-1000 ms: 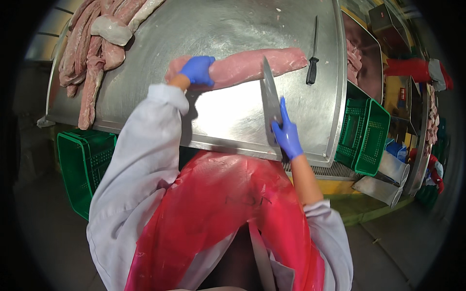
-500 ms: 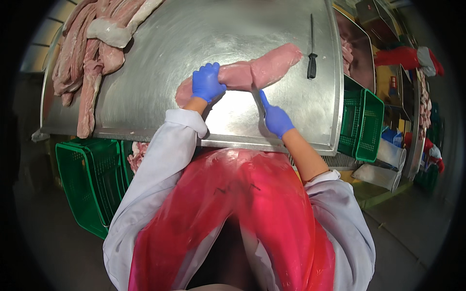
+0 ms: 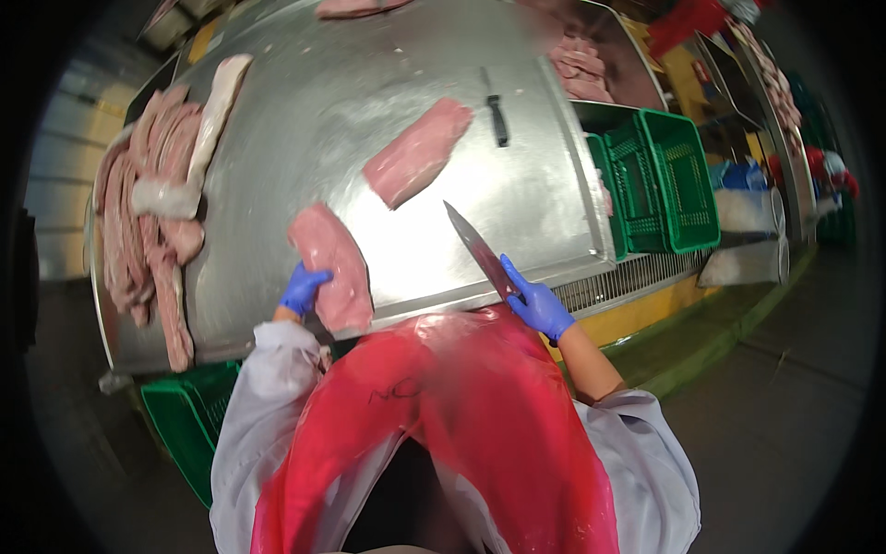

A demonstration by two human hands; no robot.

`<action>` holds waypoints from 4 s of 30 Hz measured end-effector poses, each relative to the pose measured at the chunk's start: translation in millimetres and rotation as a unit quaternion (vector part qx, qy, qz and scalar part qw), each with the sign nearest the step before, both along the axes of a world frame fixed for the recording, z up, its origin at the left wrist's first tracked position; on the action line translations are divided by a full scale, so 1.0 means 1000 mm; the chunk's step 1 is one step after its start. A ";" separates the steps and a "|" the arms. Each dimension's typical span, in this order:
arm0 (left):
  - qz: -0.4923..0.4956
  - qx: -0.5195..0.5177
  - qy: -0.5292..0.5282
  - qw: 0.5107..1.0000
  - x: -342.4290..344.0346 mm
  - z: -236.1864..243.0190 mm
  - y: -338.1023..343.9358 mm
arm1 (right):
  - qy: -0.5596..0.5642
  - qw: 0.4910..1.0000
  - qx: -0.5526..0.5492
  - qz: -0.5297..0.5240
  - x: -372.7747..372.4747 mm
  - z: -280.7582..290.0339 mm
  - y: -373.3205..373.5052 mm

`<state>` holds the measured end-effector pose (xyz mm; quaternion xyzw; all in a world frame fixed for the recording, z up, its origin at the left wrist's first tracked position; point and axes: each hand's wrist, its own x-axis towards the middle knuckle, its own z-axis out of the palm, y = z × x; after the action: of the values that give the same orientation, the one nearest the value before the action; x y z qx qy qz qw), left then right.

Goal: The person uses a knife to trim and slice a large piece of pork belly on a stainless steel table. They remove fat and connective tissue, then cut the meat into smaller pieces and place them into green plastic crates.

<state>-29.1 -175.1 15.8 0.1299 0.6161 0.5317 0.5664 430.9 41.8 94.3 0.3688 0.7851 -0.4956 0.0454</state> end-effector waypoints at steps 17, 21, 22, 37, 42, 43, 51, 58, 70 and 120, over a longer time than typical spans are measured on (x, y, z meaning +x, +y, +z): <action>-0.142 0.164 0.510 0.833 0.054 0.081 0.500 | 0.088 0.970 0.094 -0.205 0.176 -0.013 0.131; -0.317 -0.227 0.606 0.693 0.068 0.017 0.381 | 0.063 0.945 0.059 -0.314 0.213 -0.036 0.113; -0.280 -0.223 0.618 0.700 0.071 0.017 0.357 | 0.051 0.943 -0.002 -0.330 0.220 -0.037 0.112; 0.099 0.101 -0.195 0.971 0.149 0.045 0.225 | 0.181 0.883 -0.039 -0.431 0.225 -0.068 0.124; 0.014 0.239 -0.273 0.932 0.175 0.172 0.457 | 0.199 0.913 -0.038 -0.353 0.191 -0.042 0.139; 0.025 0.289 -0.224 0.930 0.177 0.196 0.498 | 0.191 0.913 -0.070 -0.353 0.181 -0.030 0.141; -0.079 0.325 0.415 0.846 0.098 0.147 0.466 | 0.268 0.918 0.010 -0.292 0.111 -0.085 0.132; 0.107 -0.136 0.488 0.855 -0.199 -0.034 0.133 | 0.185 0.941 -0.089 -0.268 0.006 -0.040 0.080; 0.446 -0.123 0.718 0.520 -0.485 0.030 -0.062 | 0.053 0.966 -0.046 -0.249 -0.142 -0.002 0.017; -0.226 -0.135 0.673 0.691 0.120 0.067 0.315 | 0.304 0.899 -0.075 -0.305 0.012 -0.007 0.118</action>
<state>90.9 140.0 82.4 0.5102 0.8496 0.0687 0.1150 442.7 159.3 87.6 0.4170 0.5698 -0.6308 -0.3216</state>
